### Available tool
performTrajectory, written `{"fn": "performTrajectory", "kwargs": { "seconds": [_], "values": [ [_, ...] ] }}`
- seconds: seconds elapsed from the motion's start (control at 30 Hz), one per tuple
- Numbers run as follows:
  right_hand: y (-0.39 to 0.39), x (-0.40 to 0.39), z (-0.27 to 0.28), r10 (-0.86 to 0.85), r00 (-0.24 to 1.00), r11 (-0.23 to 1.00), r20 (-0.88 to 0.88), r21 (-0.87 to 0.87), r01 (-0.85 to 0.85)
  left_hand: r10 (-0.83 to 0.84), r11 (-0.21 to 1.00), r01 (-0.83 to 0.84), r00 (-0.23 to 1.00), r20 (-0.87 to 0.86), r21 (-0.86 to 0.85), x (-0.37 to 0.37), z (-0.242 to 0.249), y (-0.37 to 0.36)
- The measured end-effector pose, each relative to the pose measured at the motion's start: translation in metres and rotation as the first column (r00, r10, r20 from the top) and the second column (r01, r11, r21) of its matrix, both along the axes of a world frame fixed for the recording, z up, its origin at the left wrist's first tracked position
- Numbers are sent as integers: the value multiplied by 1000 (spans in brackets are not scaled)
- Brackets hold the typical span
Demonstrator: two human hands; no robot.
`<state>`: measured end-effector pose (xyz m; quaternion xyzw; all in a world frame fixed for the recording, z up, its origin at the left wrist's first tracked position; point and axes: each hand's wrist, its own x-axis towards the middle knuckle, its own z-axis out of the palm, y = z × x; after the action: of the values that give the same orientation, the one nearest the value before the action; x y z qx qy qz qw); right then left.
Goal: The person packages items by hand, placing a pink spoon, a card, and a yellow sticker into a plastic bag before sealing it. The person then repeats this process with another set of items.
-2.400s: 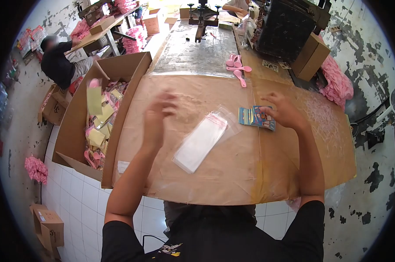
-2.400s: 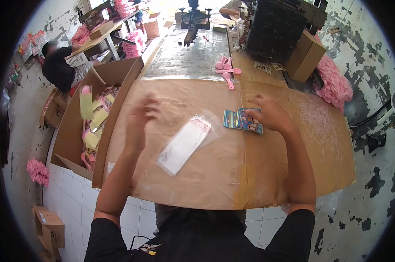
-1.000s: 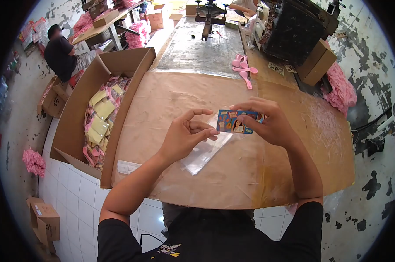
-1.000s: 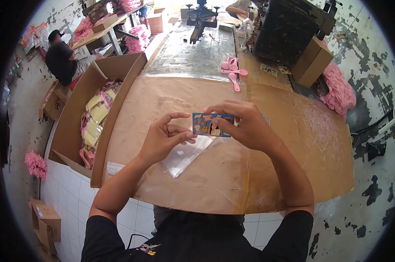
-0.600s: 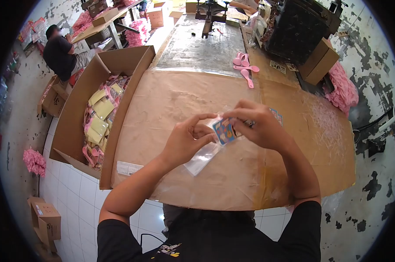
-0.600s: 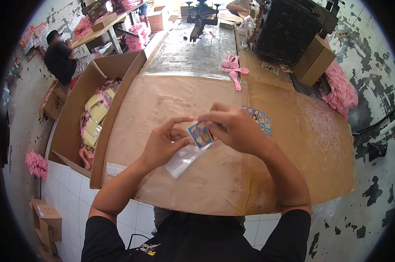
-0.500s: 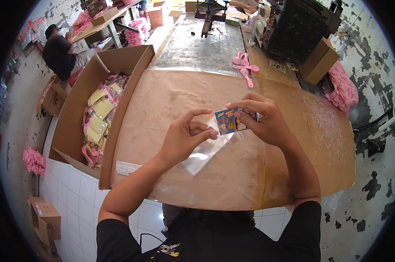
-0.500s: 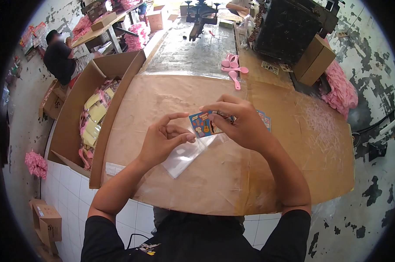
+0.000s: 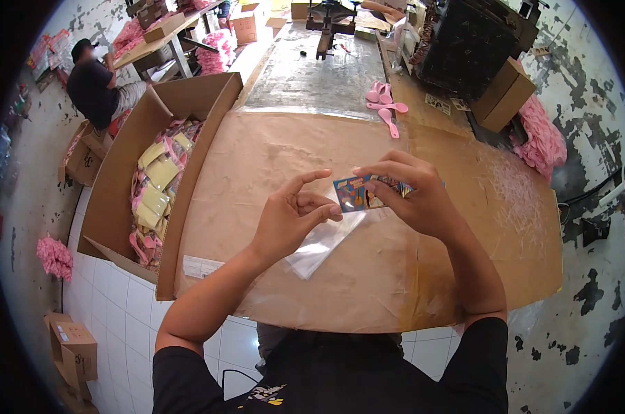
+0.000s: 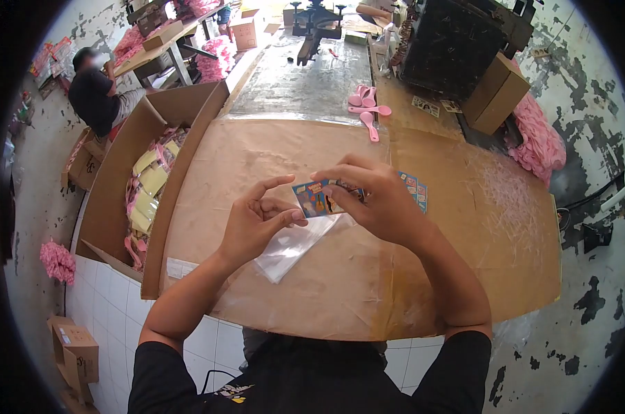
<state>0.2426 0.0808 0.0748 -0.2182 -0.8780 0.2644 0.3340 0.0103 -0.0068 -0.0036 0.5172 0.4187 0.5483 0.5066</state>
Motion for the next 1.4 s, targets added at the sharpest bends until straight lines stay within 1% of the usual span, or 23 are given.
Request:
{"fn": "performTrajectory", "kwargs": {
  "seconds": [0.17,0.2,0.3,0.37,0.4,0.47,0.5,0.53,0.6,0.67,0.77,0.8,0.9,0.93,0.97,1.0,1.03,1.1,1.13,1.23,1.3,1.37,1.4],
  "values": [
    [0,4,3,119,980,993,162,-29,-116,-1,1000,2,999,-52,15,2,6,-3],
    [0,4,3,150,969,989,197,-35,-146,-20,999,23,995,-98,30,2,6,-4],
    [-2,-3,-7,203,967,979,157,-39,-199,-60,995,76,971,-233,62,3,4,-5],
    [-8,-7,-11,113,986,985,121,-146,-94,-63,993,91,946,-318,75,3,2,-6],
    [-9,-9,-13,66,992,979,106,-200,-44,-36,997,53,961,-273,55,3,3,-5],
    [-3,-8,-14,-36,999,968,-2,-250,35,25,1000,-24,983,-183,6,3,6,-5],
    [-1,-6,-14,-90,995,958,-52,-279,72,50,999,-49,991,-128,9,3,8,-5],
    [-1,-4,-15,-74,997,967,-27,-246,65,74,997,-73,995,-71,11,3,9,-4],
    [-7,-7,-19,24,1000,978,14,-209,-20,98,995,-99,995,8,8,3,7,-2],
    [-15,-12,-20,128,989,973,76,-202,-110,104,995,-104,995,-11,-7,3,6,-3],
    [-7,-14,-27,173,974,967,148,-213,-139,110,994,-110,994,-14,-4,2,-1,-2],
    [1,-12,-15,250,937,943,245,-280,-178,113,994,-113,994,-9,4,1,-5,1],
    [73,-4,-30,264,936,953,232,-211,-217,130,991,-132,991,-38,-37,-4,-9,7],
    [103,-4,-31,100,955,993,281,-89,-78,126,990,-125,992,14,-66,-5,-8,8],
    [135,-5,-34,-73,949,997,307,40,63,121,989,-115,990,65,-94,-5,-7,9],
    [171,-7,-46,-208,921,978,329,44,205,118,987,-104,986,117,-121,-6,-6,11],
    [207,-10,-60,-337,876,939,345,54,340,98,985,-80,989,110,-153,-9,-7,14],
    [272,-17,-91,-462,776,886,429,188,424,68,975,-46,993,99,-217,-15,-15,18],
    [291,-23,-99,-518,719,855,463,258,450,67,974,-37,989,130,-224,-15,-16,17],
    [314,-41,-103,-560,638,796,529,127,593,-10,961,50,989,144,-274,-17,-15,17],
    [340,-38,-133,-468,718,864,515,97,494,-16,959,53,991,133,-280,-15,-12,16],
    [347,-38,-142,-395,775,906,494,66,419,-21,953,63,990,143,-296,-15,-13,17],
    [337,-40,-142,-366,795,917,483,46,395,-29,961,56,994,102,-270,-17,-14,17]
  ]
}}
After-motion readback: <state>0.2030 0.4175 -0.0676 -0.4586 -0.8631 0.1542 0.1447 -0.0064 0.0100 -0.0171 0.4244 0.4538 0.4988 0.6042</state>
